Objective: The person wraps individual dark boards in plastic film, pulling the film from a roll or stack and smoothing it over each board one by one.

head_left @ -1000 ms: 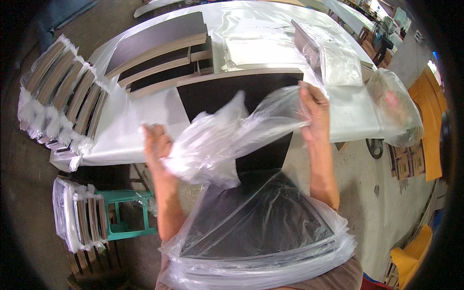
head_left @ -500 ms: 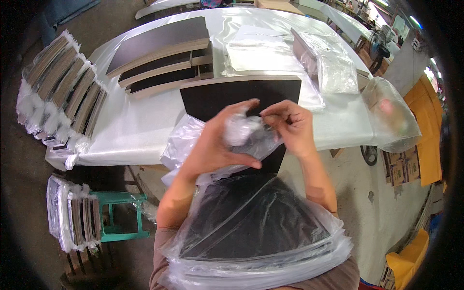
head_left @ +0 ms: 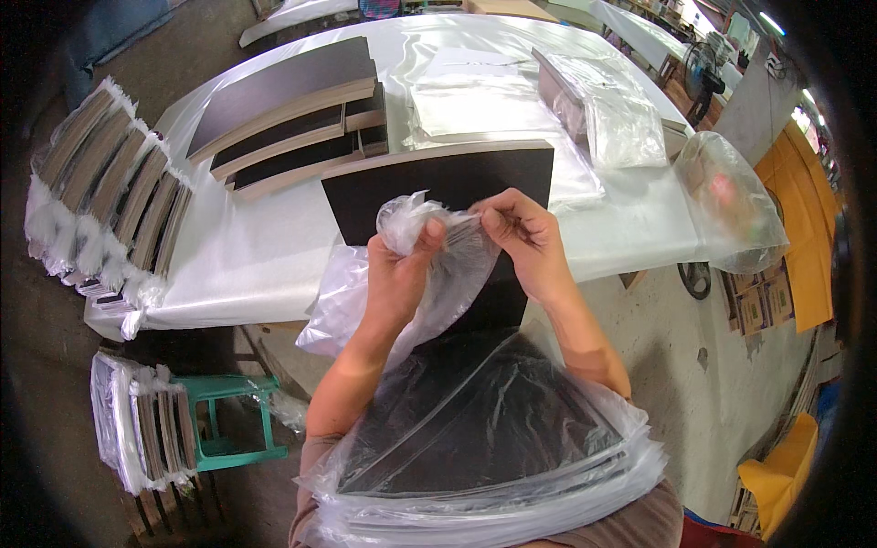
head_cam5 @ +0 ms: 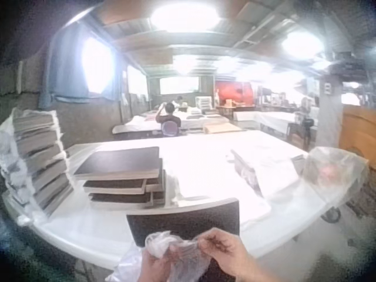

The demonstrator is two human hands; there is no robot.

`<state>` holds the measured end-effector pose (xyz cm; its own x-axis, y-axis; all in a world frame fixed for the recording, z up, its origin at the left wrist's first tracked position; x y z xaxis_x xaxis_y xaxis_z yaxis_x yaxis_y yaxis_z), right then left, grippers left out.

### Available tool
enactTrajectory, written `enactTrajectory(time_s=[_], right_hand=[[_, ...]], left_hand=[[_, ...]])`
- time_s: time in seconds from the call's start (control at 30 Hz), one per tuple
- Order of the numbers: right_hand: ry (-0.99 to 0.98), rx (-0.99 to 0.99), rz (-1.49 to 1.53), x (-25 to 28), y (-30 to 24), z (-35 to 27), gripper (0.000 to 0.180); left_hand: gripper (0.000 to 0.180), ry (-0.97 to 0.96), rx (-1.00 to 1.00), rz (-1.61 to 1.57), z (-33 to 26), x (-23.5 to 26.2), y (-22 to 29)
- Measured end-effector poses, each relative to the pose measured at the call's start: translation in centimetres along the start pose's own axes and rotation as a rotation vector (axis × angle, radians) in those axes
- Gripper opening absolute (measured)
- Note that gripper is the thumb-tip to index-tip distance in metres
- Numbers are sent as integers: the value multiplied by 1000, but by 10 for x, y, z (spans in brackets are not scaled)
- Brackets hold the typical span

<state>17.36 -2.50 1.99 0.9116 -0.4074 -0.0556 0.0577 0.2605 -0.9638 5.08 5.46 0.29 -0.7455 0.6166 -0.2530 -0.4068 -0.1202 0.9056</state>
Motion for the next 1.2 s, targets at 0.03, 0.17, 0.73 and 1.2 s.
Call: enactTrajectory(time_s=[0.03, 0.17, 0.73, 1.2], right_hand=[[22, 37, -24, 1, -1, 1, 10], [256, 468, -442, 1, -30, -5, 7], [311, 451, -494, 4, -25, -7, 16], [121, 205, -210, -4, -7, -1, 15]], left_hand=[[18, 13, 29, -83, -1, -2, -1], [17, -60, 99, -318, 0, -11, -1], [25, 73, 66, 63, -2, -1, -9], [22, 32, 47, -329, 0, -10, -8]])
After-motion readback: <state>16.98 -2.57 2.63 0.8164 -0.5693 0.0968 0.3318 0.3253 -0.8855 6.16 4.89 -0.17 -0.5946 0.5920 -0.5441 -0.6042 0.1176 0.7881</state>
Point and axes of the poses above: each hand's wrist, its own z-axis towards the middle knuckle, its own x-axis out of the back of the hand, y = z × x, the point moved 7 cm from there along z, towards the middle knuckle, and after that the axes turned 5 degrees about -x, right-handed, at the moved point
